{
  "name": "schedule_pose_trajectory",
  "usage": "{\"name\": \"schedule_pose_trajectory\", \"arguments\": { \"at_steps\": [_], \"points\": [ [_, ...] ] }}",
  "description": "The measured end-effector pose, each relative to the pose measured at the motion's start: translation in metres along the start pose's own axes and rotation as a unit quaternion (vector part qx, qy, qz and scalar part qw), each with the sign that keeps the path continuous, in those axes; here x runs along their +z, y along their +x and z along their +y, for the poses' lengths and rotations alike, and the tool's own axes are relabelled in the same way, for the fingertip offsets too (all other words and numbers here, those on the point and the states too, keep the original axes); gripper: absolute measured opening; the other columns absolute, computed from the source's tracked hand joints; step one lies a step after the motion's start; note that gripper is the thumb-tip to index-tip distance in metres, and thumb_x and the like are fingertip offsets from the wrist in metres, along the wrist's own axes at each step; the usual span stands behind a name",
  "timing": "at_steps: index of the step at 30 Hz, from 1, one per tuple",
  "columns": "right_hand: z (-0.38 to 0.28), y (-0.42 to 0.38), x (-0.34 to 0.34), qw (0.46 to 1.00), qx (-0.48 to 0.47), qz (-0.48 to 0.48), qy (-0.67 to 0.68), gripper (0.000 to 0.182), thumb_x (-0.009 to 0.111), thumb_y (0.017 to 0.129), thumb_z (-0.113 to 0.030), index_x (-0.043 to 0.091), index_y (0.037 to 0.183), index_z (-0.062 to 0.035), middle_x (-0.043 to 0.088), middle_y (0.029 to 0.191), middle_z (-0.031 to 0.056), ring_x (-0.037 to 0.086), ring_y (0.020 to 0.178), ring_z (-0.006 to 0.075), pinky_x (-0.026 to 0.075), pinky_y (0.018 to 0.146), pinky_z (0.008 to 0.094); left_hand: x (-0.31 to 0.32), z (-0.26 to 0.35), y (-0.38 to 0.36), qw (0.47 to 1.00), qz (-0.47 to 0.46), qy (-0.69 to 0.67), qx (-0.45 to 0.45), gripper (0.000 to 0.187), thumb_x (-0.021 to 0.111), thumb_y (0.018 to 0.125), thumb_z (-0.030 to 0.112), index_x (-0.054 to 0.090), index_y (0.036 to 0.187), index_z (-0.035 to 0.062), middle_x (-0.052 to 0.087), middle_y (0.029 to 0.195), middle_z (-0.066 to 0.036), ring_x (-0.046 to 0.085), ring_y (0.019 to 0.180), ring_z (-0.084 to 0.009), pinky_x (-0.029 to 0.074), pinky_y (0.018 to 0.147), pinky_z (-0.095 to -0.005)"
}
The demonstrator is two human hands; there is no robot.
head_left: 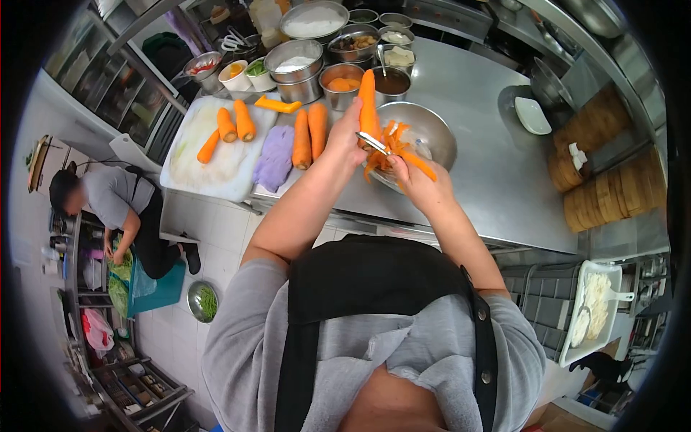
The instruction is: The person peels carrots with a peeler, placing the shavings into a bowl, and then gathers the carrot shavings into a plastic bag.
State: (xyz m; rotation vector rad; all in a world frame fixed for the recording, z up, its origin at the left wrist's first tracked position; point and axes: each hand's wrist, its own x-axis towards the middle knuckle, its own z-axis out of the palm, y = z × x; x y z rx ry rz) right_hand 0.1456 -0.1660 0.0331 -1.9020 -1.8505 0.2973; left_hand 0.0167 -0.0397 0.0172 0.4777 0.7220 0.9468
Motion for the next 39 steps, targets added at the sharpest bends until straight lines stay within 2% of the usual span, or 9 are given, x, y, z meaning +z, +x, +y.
{"name": "schedule_pose_trajectory", "arguments": {
  "at_steps": [3, 4, 6, 12, 15, 20, 26, 33, 39],
  "points": [
    [0.003, 0.0, 0.003, 0.998, -0.029, 0.052, 0.035, 0.039, 0.04, 0.096, -0.041, 0.062, 0.098, -0.009, 0.064, 0.089, 0.0176, 0.06, 0.083, 0.0394, 0.047, 0.072, 0.0468, 0.014, -0.002, -0.014, 0.999, 0.028, 0.011, -0.016, 0.04, 0.046, 0.095, 0.046, 0.051, 0.106, 0.0084, 0.056, 0.085, -0.009, 0.056, 0.068, -0.0221, 0.049, 0.059, -0.0399],
    [0.005, 0.005, 0.002, 0.999, -0.005, 0.027, 0.043, 0.04, 0.039, 0.096, -0.042, 0.062, 0.1, -0.0095, 0.064, 0.092, 0.0175, 0.059, 0.086, 0.0389, 0.047, 0.074, 0.0464, 0.016, -0.003, -0.018, 0.999, 0.038, 0.013, -0.024, 0.04, 0.047, 0.095, 0.046, 0.051, 0.107, 0.0085, 0.056, 0.086, -0.01, 0.056, 0.068, -0.0228, 0.048, 0.059, -0.0393],
    [0.013, 0.02, -0.004, 0.997, 0.042, -0.022, 0.059, 0.044, 0.037, 0.096, -0.045, 0.062, 0.106, -0.0104, 0.064, 0.099, 0.0174, 0.059, 0.093, 0.0379, 0.047, 0.079, 0.0455, 0.001, -0.016, -0.015, 0.997, -0.029, 0.043, -0.048, 0.04, 0.046, 0.095, 0.046, 0.05, 0.108, 0.0079, 0.056, 0.083, -0.009, 0.055, 0.064, -0.022, 0.048, 0.056, -0.0377],
    [0.054, 0.059, 0.004, 0.993, 0.087, 0.05, 0.056, 0.046, 0.036, 0.095, -0.049, 0.059, 0.116, -0.0154, 0.063, 0.106, 0.0141, 0.057, 0.102, 0.0344, 0.046, 0.086, 0.0433, -0.013, -0.036, -0.053, 0.988, -0.111, 0.068, -0.08, 0.041, 0.045, 0.095, 0.047, 0.05, 0.109, 0.0079, 0.056, 0.079, -0.008, 0.055, 0.06, -0.0205, 0.048, 0.052, -0.0345],
    [0.053, 0.065, 0.001, 0.991, 0.091, 0.018, 0.1, 0.053, 0.034, 0.096, -0.049, 0.055, 0.122, -0.0089, 0.06, 0.115, 0.0174, 0.054, 0.11, 0.0335, 0.042, 0.092, 0.0385, -0.024, -0.033, -0.068, 0.989, -0.116, 0.057, -0.074, 0.043, 0.045, 0.095, 0.048, 0.05, 0.109, 0.0079, 0.056, 0.079, -0.008, 0.055, 0.06, -0.0206, 0.048, 0.052, -0.0341],
    [0.047, 0.066, 0.004, 0.987, 0.098, 0.006, 0.126, 0.054, 0.031, 0.095, -0.053, 0.059, 0.114, -0.0114, 0.062, 0.108, 0.0153, 0.056, 0.103, 0.0349, 0.043, 0.087, 0.0418, -0.042, -0.015, -0.077, 0.993, -0.106, 0.044, -0.036, 0.045, 0.046, 0.094, 0.05, 0.051, 0.107, 0.0074, 0.056, 0.081, -0.008, 0.055, 0.061, -0.0213, 0.048, 0.053, -0.0335],
    [0.021, 0.036, 0.012, 0.992, 0.03, 0.03, 0.122, 0.047, 0.035, 0.096, -0.047, 0.059, 0.108, -0.009, 0.063, 0.098, 0.0158, 0.059, 0.094, 0.036, 0.045, 0.081, 0.0418, -0.038, 0.003, -0.023, 0.997, 0.031, -0.056, -0.043, 0.041, 0.047, 0.095, 0.046, 0.049, 0.111, 0.0088, 0.055, 0.082, -0.008, 0.058, 0.071, -0.0218, 0.051, 0.061, -0.0363],
    [0.012, 0.008, 0.011, 0.994, -0.078, 0.033, 0.07, 0.038, 0.041, 0.096, -0.042, 0.061, 0.099, -0.0094, 0.064, 0.092, 0.0149, 0.06, 0.088, 0.036, 0.047, 0.073, 0.0453, -0.015, 0.004, 0.009, 1.0, -0.005, -0.023, -0.015, 0.041, 0.042, 0.097, 0.044, 0.05, 0.11, 0.0062, 0.059, 0.087, -0.012, 0.057, 0.074, -0.0237, 0.051, 0.063, -0.0378],
    [0.011, 0.0, 0.003, 0.999, -0.017, 0.003, 0.044, 0.042, 0.038, 0.096, -0.043, 0.062, 0.104, -0.0084, 0.064, 0.093, 0.0164, 0.059, 0.088, 0.0376, 0.047, 0.077, 0.0431, 0.002, -0.005, 0.009, 1.0, -0.011, 0.0, -0.018, 0.041, 0.041, 0.098, 0.043, 0.05, 0.111, 0.0048, 0.059, 0.086, -0.012, 0.058, 0.073, -0.0226, 0.051, 0.06, -0.0366]
  ]
}}
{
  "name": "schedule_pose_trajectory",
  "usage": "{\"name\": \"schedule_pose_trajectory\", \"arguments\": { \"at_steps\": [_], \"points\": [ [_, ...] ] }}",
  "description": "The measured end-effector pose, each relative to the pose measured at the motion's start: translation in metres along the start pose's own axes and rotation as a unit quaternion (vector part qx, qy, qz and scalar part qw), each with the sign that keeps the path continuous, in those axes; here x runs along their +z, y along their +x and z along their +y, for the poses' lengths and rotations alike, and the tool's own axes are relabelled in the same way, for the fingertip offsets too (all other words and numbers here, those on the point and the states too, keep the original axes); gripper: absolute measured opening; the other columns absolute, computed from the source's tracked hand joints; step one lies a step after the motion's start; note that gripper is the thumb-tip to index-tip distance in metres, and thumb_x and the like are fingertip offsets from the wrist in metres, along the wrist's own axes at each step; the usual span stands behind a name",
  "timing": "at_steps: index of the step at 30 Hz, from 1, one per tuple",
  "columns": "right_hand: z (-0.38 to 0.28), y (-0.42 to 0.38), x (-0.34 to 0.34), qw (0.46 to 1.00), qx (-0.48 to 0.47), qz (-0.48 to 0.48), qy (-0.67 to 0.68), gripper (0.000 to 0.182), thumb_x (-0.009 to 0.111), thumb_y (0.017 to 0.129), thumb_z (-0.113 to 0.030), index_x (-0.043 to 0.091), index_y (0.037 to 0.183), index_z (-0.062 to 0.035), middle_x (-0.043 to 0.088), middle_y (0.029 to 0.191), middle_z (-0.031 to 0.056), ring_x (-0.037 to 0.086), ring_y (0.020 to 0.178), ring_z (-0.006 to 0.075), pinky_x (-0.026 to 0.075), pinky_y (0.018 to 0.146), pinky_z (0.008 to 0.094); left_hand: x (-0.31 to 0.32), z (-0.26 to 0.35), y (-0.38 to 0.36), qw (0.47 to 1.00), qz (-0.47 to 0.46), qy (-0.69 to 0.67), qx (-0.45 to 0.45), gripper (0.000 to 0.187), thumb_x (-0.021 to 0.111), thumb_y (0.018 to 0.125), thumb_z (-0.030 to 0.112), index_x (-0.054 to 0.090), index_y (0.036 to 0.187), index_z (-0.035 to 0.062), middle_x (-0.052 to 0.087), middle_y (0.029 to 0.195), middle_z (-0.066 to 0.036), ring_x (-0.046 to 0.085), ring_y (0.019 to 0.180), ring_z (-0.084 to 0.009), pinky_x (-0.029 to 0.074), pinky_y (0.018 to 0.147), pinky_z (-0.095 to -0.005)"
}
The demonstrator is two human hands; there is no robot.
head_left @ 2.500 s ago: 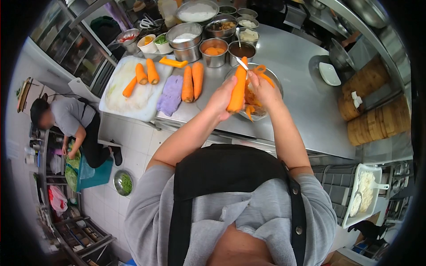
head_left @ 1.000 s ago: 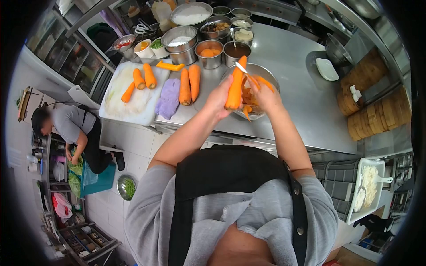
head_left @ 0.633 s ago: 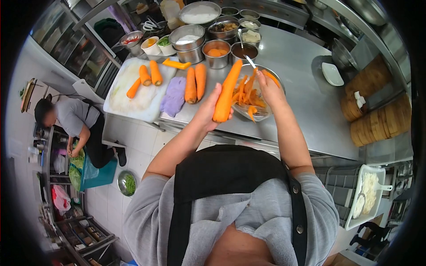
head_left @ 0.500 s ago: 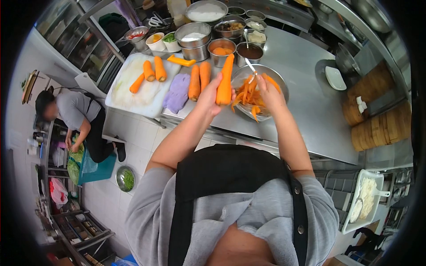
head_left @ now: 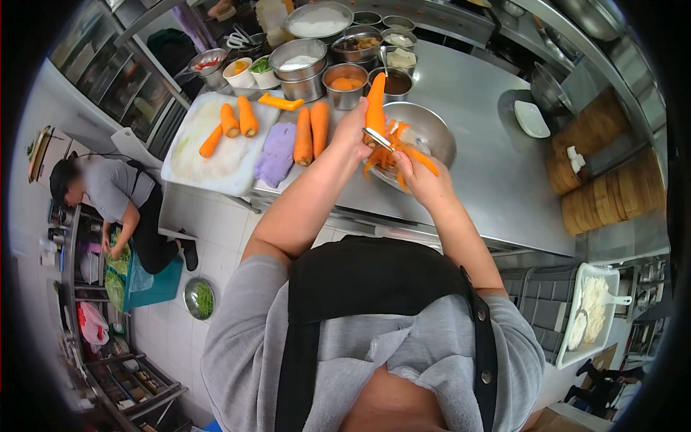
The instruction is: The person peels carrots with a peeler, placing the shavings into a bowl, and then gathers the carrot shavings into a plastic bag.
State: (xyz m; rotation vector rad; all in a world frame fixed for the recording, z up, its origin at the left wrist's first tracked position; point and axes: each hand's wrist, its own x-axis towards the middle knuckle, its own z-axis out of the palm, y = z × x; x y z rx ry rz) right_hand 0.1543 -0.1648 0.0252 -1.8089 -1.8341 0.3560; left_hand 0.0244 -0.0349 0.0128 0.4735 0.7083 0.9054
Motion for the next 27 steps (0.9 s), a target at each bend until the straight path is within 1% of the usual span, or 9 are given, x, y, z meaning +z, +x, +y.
{"name": "schedule_pose_trajectory", "arguments": {
  "at_steps": [2, 6, 13, 16, 19, 20, 23, 26, 27],
  "points": [
    [0.006, 0.004, 0.0, 1.0, 0.016, 0.018, -0.007, 0.043, 0.038, 0.096, -0.045, 0.061, 0.105, -0.0104, 0.065, 0.095, 0.0163, 0.06, 0.089, 0.0376, 0.048, 0.076, 0.0448, 0.006, -0.006, -0.007, 1.0, 0.018, 0.0, 0.002, 0.041, 0.041, 0.098, 0.043, 0.05, 0.11, 0.0042, 0.058, 0.084, -0.012, 0.058, 0.069, -0.0219, 0.05, 0.058, -0.0357],
    [0.027, 0.023, 0.0, 0.997, 0.069, 0.032, 0.018, 0.047, 0.035, 0.096, -0.049, 0.061, 0.107, -0.012, 0.065, 0.097, 0.0166, 0.06, 0.091, 0.038, 0.047, 0.077, 0.0461, 0.003, -0.023, -0.028, 0.994, -0.07, 0.058, -0.067, 0.042, 0.041, 0.097, 0.044, 0.051, 0.11, 0.0058, 0.058, 0.081, -0.009, 0.058, 0.062, -0.0197, 0.05, 0.052, -0.0341],
    [0.037, 0.045, -0.004, 0.993, 0.108, 0.039, 0.021, 0.052, 0.033, 0.094, -0.052, 0.061, 0.113, -0.0129, 0.065, 0.099, 0.0153, 0.059, 0.096, 0.0351, 0.045, 0.083, 0.0436, -0.019, -0.031, -0.072, 0.988, -0.118, 0.073, -0.07, 0.042, 0.042, 0.097, 0.046, 0.052, 0.104, 0.0057, 0.058, 0.08, -0.009, 0.057, 0.062, -0.0178, 0.049, 0.054, -0.032],
    [0.039, 0.054, 0.002, 0.991, 0.114, 0.053, 0.042, 0.053, 0.034, 0.094, -0.052, 0.062, 0.113, -0.0118, 0.065, 0.099, 0.0149, 0.06, 0.097, 0.0337, 0.044, 0.085, 0.0422, -0.046, -0.025, -0.089, 0.98, -0.139, 0.134, -0.057, 0.045, 0.042, 0.096, 0.046, 0.052, 0.114, 0.0062, 0.058, 0.081, -0.007, 0.057, 0.063, -0.0152, 0.049, 0.055, -0.0294],
    [0.041, 0.054, 0.009, 0.99, 0.105, 0.083, 0.05, 0.052, 0.035, 0.094, -0.051, 0.062, 0.11, -0.0082, 0.065, 0.093, 0.0134, 0.06, 0.093, 0.0316, 0.044, 0.083, 0.0402, -0.06, -0.002, -0.12, 0.969, -0.112, 0.22, 0.012, 0.052, 0.043, 0.096, 0.048, 0.048, 0.129, 0.008, 0.057, 0.082, -0.004, 0.056, 0.063, -0.0122, 0.049, 0.056, -0.027],
    [0.036, 0.051, 0.006, 0.989, 0.118, 0.074, 0.039, 0.052, 0.037, 0.094, -0.049, 0.061, 0.107, -0.005, 0.065, 0.088, 0.0124, 0.061, 0.089, 0.0299, 0.044, 0.081, 0.0388, -0.065, 0.008, -0.126, 0.963, -0.081, 0.246, 0.079, 0.056, 0.045, 0.096, 0.046, 0.042, 0.137, 0.0087, 0.059, 0.088, -0.003, 0.056, 0.068, -0.0109, 0.049, 0.058, -0.0266],
    [0.059, 0.055, 0.018, 0.981, 0.104, -0.029, 0.163, 0.046, 0.038, 0.096, -0.046, 0.059, 0.091, -0.0056, 0.058, 0.071, 0.0081, 0.056, 0.062, 0.0195, 0.046, 0.059, 0.0314, -0.114, 0.04, -0.109, 0.932, 0.087, 0.249, 0.247, 0.053, 0.05, 0.096, 0.038, 0.043, 0.136, 0.0039, 0.061, 0.105, -0.007, 0.057, 0.093, -0.0134, 0.047, 0.081, -0.0277],
    [0.016, 0.04, 0.002, 0.871, 0.216, -0.111, 0.427, 0.038, 0.041, 0.096, -0.046, 0.05, 0.086, -0.0101, 0.04, 0.057, -0.0024, 0.037, 0.046, 0.0078, 0.029, 0.038, 0.0244, -0.17, 0.083, -0.09, 0.853, 0.248, 0.298, 0.349, 0.053, 0.049, 0.096, 0.032, 0.039, 0.137, 0.0006, 0.06, 0.115, -0.012, 0.057, 0.099, -0.0156, 0.046, 0.085, -0.0284],
    [0.014, 0.039, 0.003, 0.83, 0.233, -0.134, 0.49, 0.038, 0.041, 0.096, -0.047, 0.05, 0.091, -0.01, 0.04, 0.058, -0.0023, 0.037, 0.046, 0.0077, 0.028, 0.037, 0.0234, -0.177, 0.097, -0.092, 0.817, 0.304, 0.329, 0.362, 0.053, 0.049, 0.096, 0.03, 0.038, 0.138, -0.0001, 0.06, 0.115, -0.014, 0.058, 0.1, -0.0175, 0.046, 0.085, -0.0289]
  ]
}}
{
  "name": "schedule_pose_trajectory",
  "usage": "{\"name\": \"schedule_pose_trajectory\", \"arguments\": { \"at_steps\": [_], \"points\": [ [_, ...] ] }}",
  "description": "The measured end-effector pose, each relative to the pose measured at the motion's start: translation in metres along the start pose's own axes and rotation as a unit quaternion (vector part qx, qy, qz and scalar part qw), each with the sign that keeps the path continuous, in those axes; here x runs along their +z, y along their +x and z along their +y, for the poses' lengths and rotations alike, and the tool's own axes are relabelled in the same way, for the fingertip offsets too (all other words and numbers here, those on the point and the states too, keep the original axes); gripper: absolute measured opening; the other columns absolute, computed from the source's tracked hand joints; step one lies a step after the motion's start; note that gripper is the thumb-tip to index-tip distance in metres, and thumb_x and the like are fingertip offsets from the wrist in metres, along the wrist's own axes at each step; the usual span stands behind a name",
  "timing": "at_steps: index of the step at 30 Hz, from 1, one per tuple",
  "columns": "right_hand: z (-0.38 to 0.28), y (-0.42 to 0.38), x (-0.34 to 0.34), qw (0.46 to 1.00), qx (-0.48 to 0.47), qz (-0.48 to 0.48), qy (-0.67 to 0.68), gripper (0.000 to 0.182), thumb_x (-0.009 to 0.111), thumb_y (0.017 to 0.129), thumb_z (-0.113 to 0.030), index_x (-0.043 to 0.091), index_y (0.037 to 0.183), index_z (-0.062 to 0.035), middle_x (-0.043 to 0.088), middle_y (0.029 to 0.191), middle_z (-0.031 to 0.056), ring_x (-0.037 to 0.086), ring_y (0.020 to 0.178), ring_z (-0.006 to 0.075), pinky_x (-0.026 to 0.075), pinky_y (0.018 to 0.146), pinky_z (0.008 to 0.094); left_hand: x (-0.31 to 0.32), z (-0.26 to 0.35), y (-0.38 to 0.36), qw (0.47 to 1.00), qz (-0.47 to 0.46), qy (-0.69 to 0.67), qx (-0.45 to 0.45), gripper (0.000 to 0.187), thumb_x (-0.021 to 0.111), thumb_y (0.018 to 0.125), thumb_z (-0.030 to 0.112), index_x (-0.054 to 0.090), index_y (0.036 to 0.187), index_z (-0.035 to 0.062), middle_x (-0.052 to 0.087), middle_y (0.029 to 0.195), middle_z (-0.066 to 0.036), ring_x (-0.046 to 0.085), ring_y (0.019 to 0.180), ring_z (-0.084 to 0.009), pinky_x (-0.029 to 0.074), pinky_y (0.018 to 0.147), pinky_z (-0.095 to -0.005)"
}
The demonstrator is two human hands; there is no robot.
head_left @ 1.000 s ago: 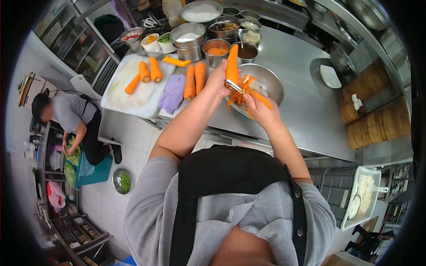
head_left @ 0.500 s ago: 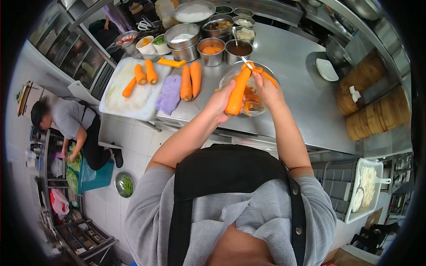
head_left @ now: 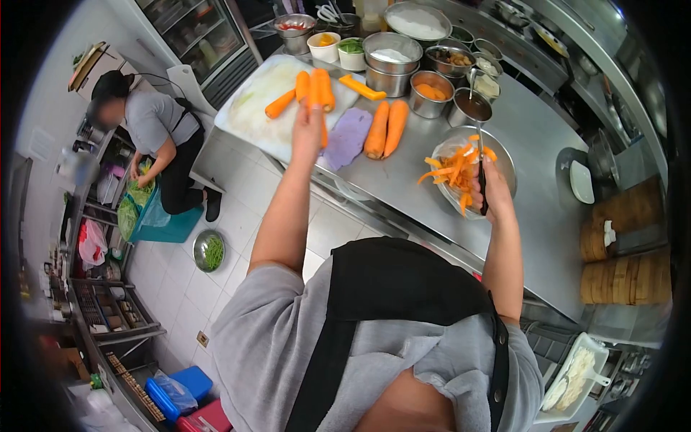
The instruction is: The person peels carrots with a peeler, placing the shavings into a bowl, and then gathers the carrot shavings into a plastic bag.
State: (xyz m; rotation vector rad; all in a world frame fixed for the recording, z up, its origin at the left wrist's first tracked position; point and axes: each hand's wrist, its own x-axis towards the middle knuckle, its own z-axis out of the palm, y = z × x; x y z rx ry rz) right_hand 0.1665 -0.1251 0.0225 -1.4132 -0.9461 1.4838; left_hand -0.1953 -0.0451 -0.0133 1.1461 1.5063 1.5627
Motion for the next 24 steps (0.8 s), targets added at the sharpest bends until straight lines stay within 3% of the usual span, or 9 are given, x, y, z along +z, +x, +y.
{"name": "schedule_pose_trajectory", "arguments": {
  "at_steps": [4, 6, 11, 13, 16, 18, 19, 21, 24],
  "points": [
    [0.01, 0.005, -0.003, 0.944, 0.087, -0.165, 0.273, 0.045, 0.043, 0.095, -0.05, 0.053, 0.103, -0.0063, 0.041, 0.063, -0.0006, 0.037, 0.045, 0.0075, 0.027, 0.036, 0.0213, -0.034, -0.07, 0.064, 0.952, 0.137, 0.273, 0.027, 0.068, 0.06, 0.082, 0.034, 0.038, 0.139, 0.0041, 0.057, 0.116, -0.026, 0.057, 0.106, -0.0365, 0.045, 0.091, -0.0406],
    [0.016, 0.005, -0.011, 0.888, 0.126, -0.215, 0.386, 0.048, 0.044, 0.095, -0.05, 0.054, 0.105, -0.0042, 0.042, 0.066, 0.0001, 0.037, 0.046, 0.0075, 0.029, 0.037, 0.0212, -0.045, -0.102, 0.087, 0.926, 0.083, 0.367, -0.027, 0.073, 0.063, 0.077, 0.037, 0.038, 0.139, 0.0076, 0.055, 0.118, -0.028, 0.054, 0.108, -0.0418, 0.042, 0.095, -0.0451],
    [0.018, 0.004, -0.01, 0.791, 0.145, -0.238, 0.544, 0.048, 0.042, 0.096, -0.047, 0.053, 0.11, -0.0028, 0.041, 0.068, -0.0003, 0.037, 0.048, 0.0073, 0.03, 0.037, 0.0209, -0.022, -0.099, 0.076, 0.876, 0.14, 0.456, 0.073, 0.069, 0.066, 0.078, 0.034, 0.041, 0.138, 0.0117, 0.05, 0.118, -0.025, 0.054, 0.101, -0.0414, 0.043, 0.092, -0.0458],
    [0.017, 0.002, -0.014, 0.835, 0.108, -0.246, 0.481, 0.046, 0.043, 0.096, -0.046, 0.052, 0.112, -0.0028, 0.04, 0.068, -0.0004, 0.037, 0.048, 0.0075, 0.03, 0.036, 0.0213, -0.003, -0.064, 0.053, 0.844, 0.203, 0.484, 0.11, 0.063, 0.066, 0.08, 0.03, 0.044, 0.135, 0.0106, 0.05, 0.116, -0.023, 0.054, 0.096, -0.04, 0.043, 0.091, -0.0464],
    [0.02, -0.002, -0.013, 0.926, 0.087, -0.164, 0.329, 0.037, 0.039, 0.098, -0.041, 0.05, 0.1, -0.0064, 0.042, 0.066, -0.0003, 0.036, 0.045, 0.0078, 0.029, 0.036, 0.0214, 0.023, -0.051, 0.043, 0.834, 0.146, 0.36, 0.393, 0.059, 0.067, 0.08, 0.017, 0.043, 0.134, 0.0088, 0.051, 0.114, -0.018, 0.056, 0.09, -0.0324, 0.048, 0.085, -0.0412],
    [0.024, -0.009, -0.01, 0.958, 0.067, -0.132, 0.244, 0.034, 0.037, 0.099, -0.041, 0.047, 0.093, -0.0087, 0.043, 0.064, -0.0004, 0.036, 0.043, 0.008, 0.03, 0.035, 0.0217, 0.059, -0.044, 0.019, 0.952, -0.089, 0.137, 0.26, 0.064, 0.069, 0.078, 0.008, 0.04, 0.135, 0.007, 0.049, 0.12, -0.016, 0.059, 0.086, -0.0243, 0.05, 0.076, -0.0321],
    [0.024, -0.013, -0.008, 0.96, 0.065, -0.143, 0.23, 0.031, 0.035, 0.099, -0.038, 0.046, 0.093, -0.0097, 0.043, 0.064, 0.0003, 0.035, 0.041, 0.0085, 0.03, 0.035, 0.022, 0.076, -0.016, -0.006, 0.956, -0.189, 0.092, 0.206, 0.07, 0.07, 0.077, 0.007, 0.034, 0.138, 0.0064, 0.048, 0.123, -0.014, 0.06, 0.084, -0.0204, 0.05, 0.073, -0.0289],
    [0.019, -0.02, -0.001, 0.969, 0.047, -0.14, 0.2, 0.031, 0.035, 0.099, -0.038, 0.047, 0.093, -0.0098, 0.043, 0.064, 0.0006, 0.035, 0.04, 0.0086, 0.03, 0.035, 0.0225, 0.11, 0.016, -0.045, 0.923, -0.366, -0.028, 0.112, 0.081, 0.07, 0.078, 0.007, 0.024, 0.144, 0.0068, 0.044, 0.129, -0.013, 0.06, 0.08, -0.0151, 0.05, 0.071, -0.0261],
    [0.013, -0.029, 0.001, 0.96, 0.048, -0.165, 0.222, 0.032, 0.035, 0.1, -0.037, 0.048, 0.092, -0.0095, 0.044, 0.063, 0.001, 0.035, 0.04, 0.0084, 0.03, 0.035, 0.0223, 0.15, 0.023, -0.073, 0.817, -0.554, -0.158, 0.021, 0.086, 0.064, 0.082, 0.0, 0.01, 0.148, 0.0124, 0.036, 0.137, -0.013, 0.059, 0.084, -0.0114, 0.049, 0.077, -0.0257]
  ]
}}
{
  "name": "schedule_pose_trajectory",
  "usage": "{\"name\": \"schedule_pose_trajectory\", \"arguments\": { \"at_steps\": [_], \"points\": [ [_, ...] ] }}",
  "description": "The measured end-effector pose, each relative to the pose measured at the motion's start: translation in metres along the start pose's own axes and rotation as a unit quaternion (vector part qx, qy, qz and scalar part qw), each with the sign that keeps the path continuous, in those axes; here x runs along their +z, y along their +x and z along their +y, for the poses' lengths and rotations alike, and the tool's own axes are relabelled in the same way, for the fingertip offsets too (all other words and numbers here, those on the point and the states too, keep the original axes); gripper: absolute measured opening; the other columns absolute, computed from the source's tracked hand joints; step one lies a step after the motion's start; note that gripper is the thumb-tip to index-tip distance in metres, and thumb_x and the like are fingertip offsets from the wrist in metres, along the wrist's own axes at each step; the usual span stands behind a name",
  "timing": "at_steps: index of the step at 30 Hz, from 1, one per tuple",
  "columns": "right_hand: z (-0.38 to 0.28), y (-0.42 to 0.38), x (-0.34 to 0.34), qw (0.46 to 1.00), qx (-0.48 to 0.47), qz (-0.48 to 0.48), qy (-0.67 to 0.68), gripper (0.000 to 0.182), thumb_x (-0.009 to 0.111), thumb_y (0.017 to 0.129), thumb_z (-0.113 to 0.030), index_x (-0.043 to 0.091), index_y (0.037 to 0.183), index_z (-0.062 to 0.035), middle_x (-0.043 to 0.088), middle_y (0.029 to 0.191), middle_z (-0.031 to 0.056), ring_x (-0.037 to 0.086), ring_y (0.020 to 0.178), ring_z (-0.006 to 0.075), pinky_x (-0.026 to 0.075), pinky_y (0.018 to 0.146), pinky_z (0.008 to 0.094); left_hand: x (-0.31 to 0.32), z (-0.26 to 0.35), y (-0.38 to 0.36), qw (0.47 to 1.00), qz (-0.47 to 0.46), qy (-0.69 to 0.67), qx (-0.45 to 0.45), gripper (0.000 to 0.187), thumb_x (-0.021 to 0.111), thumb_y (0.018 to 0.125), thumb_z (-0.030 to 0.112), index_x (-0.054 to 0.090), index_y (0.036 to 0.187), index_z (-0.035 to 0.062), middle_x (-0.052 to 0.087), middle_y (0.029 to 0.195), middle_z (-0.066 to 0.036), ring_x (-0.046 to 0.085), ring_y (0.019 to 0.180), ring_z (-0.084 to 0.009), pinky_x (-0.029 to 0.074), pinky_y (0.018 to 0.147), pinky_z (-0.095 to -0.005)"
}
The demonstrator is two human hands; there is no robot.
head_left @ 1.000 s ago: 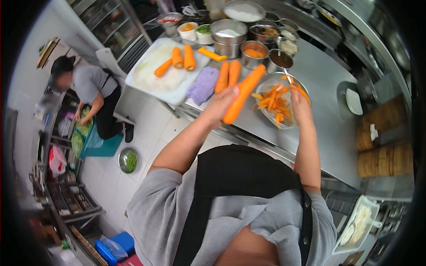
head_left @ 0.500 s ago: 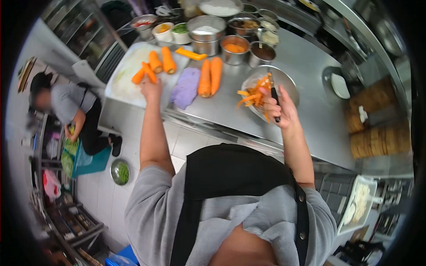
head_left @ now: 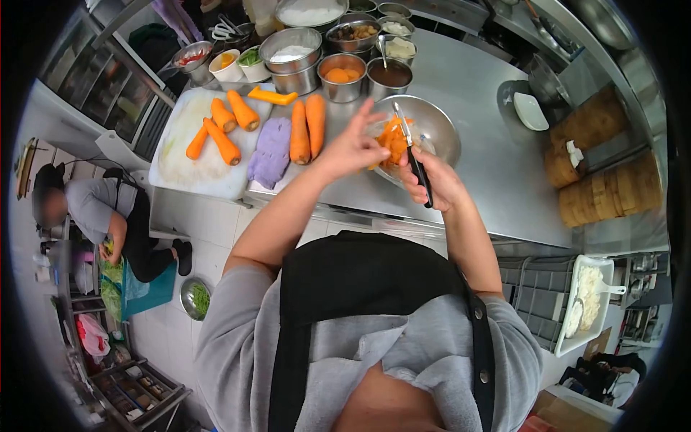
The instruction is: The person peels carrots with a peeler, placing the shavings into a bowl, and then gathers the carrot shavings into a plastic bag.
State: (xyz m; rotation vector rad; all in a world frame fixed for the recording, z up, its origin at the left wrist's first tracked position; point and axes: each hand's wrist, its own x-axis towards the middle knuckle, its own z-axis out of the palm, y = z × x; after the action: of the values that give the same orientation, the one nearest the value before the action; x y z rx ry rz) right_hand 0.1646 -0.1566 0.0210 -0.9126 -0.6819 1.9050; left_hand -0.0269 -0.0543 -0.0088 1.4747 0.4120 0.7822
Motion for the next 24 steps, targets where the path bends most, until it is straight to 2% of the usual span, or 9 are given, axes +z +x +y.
{"name": "schedule_pose_trajectory", "arguments": {
  "at_steps": [6, 7, 11, 14, 15, 16, 18, 19, 24],
  "points": [
    [0.0, -0.01, -0.023, 0.987, 0.006, -0.083, 0.139, 0.031, 0.035, 0.1, -0.035, 0.049, 0.091, -0.0093, 0.044, 0.064, 0.0011, 0.036, 0.041, 0.0071, 0.029, 0.033, 0.0209, 0.024, -0.029, 0.037, 0.995, -0.04, -0.073, -0.054, 0.046, 0.06, 0.089, 0.007, 0.043, 0.132, 0.0026, 0.056, 0.115, -0.009, 0.059, 0.089, -0.0114, 0.048, 0.082, -0.0257],
    [0.0, -0.016, -0.025, 0.986, 0.014, -0.091, 0.136, 0.031, 0.035, 0.1, -0.035, 0.049, 0.091, -0.0091, 0.044, 0.064, 0.0011, 0.037, 0.041, 0.007, 0.029, 0.033, 0.0208, 0.024, -0.027, 0.037, 0.997, -0.03, 0.012, -0.077, 0.024, 0.058, 0.091, 0.01, 0.057, 0.112, -0.0003, 0.062, 0.099, -0.003, 0.059, 0.09, -0.0114, 0.048, 0.083, -0.026],
    [-0.004, -0.036, -0.034, 0.982, 0.017, -0.134, 0.134, 0.031, 0.035, 0.1, -0.035, 0.049, 0.091, -0.0084, 0.045, 0.063, 0.0015, 0.038, 0.042, 0.0071, 0.03, 0.034, 0.0208, 0.025, -0.032, 0.048, 0.971, 0.061, 0.213, -0.093, 0.023, 0.059, 0.09, 0.009, 0.061, 0.111, -0.0003, 0.064, 0.1, -0.004, 0.059, 0.091, -0.0115, 0.048, 0.084, -0.0254],
    [-0.018, -0.054, -0.017, 0.999, -0.036, 0.004, -0.013, 0.028, 0.039, 0.099, -0.033, 0.049, 0.092, -0.008, 0.044, 0.063, 0.0007, 0.036, 0.041, 0.0067, 0.029, 0.034, 0.02, 0.02, -0.038, 0.056, 0.941, 0.079, 0.327, -0.029, 0.027, 0.061, 0.087, 0.008, 0.062, 0.113, 0.0015, 0.062, 0.109, -0.008, 0.06, 0.094, -0.0168, 0.049, 0.085, -0.0275],
    [-0.018, -0.056, -0.021, 0.987, -0.073, 0.05, -0.134, 0.024, 0.047, 0.096, -0.029, 0.051, 0.096, -0.0051, 0.052, 0.066, 0.0069, 0.048, 0.046, 0.0166, 0.041, 0.042, 0.0274, 0.025, -0.031, 0.053, 0.922, 0.07, 0.381, 0.018, 0.028, 0.061, 0.085, 0.007, 0.062, 0.113, 0.0024, 0.061, 0.112, -0.01, 0.06, 0.096, -0.0195, 0.049, 0.086, -0.0287],
    [-0.015, -0.056, -0.021, 0.94, -0.14, 0.125, -0.286, 0.024, 0.05, 0.094, -0.028, 0.052, 0.097, -0.0044, 0.055, 0.07, 0.0097, 0.052, 0.053, 0.0211, 0.043, 0.048, 0.0308, 0.03, -0.025, 0.049, 0.897, 0.062, 0.433, 0.064, 0.03, 0.062, 0.084, 0.007, 0.062, 0.114, 0.0032, 0.06, 0.114, -0.011, 0.06, 0.098, -0.0223, 0.049, 0.086, -0.0299],
    [-0.007, -0.052, -0.014, 0.749, -0.256, 0.259, -0.553, 0.025, 0.055, 0.091, -0.026, 0.054, 0.101, -0.003, 0.06, 0.078, 0.0152, 0.061, 0.066, 0.0301, 0.049, 0.059, 0.0375, 0.035, -0.017, 0.049, 0.871, 0.036, 0.482, 0.082, 0.029, 0.063, 0.082, 0.007, 0.064, 0.111, 0.0036, 0.057, 0.117, -0.013, 0.059, 0.101, -0.027, 0.048, 0.087, -0.0325],
    [-0.01, -0.053, -0.012, 0.715, -0.228, 0.302, -0.588, 0.029, 0.059, 0.088, -0.026, 0.055, 0.104, -0.0027, 0.062, 0.092, 0.0196, 0.061, 0.086, 0.0383, 0.048, 0.073, 0.0441, 0.037, -0.011, 0.05, 0.857, 0.022, 0.507, 0.091, 0.029, 0.063, 0.081, 0.007, 0.064, 0.11, 0.0038, 0.056, 0.119, -0.014, 0.058, 0.103, -0.0294, 0.048, 0.087, -0.0337],
    [-0.007, -0.048, -0.018, 0.65, -0.243, 0.346, -0.631, 0.029, 0.061, 0.087, -0.027, 0.055, 0.103, -0.0031, 0.063, 0.092, 0.0193, 0.061, 0.081, 0.0384, 0.048, 0.068, 0.044, 0.045, 0.015, 0.046, 0.885, 0.068, 0.458, 0.047, 0.017, 0.064, 0.081, 0.009, 0.064, 0.097, 0.0014, 0.058, 0.105, -0.013, 0.059, 0.092, -0.0296, 0.049, 0.081, -0.0351]
  ]
}}
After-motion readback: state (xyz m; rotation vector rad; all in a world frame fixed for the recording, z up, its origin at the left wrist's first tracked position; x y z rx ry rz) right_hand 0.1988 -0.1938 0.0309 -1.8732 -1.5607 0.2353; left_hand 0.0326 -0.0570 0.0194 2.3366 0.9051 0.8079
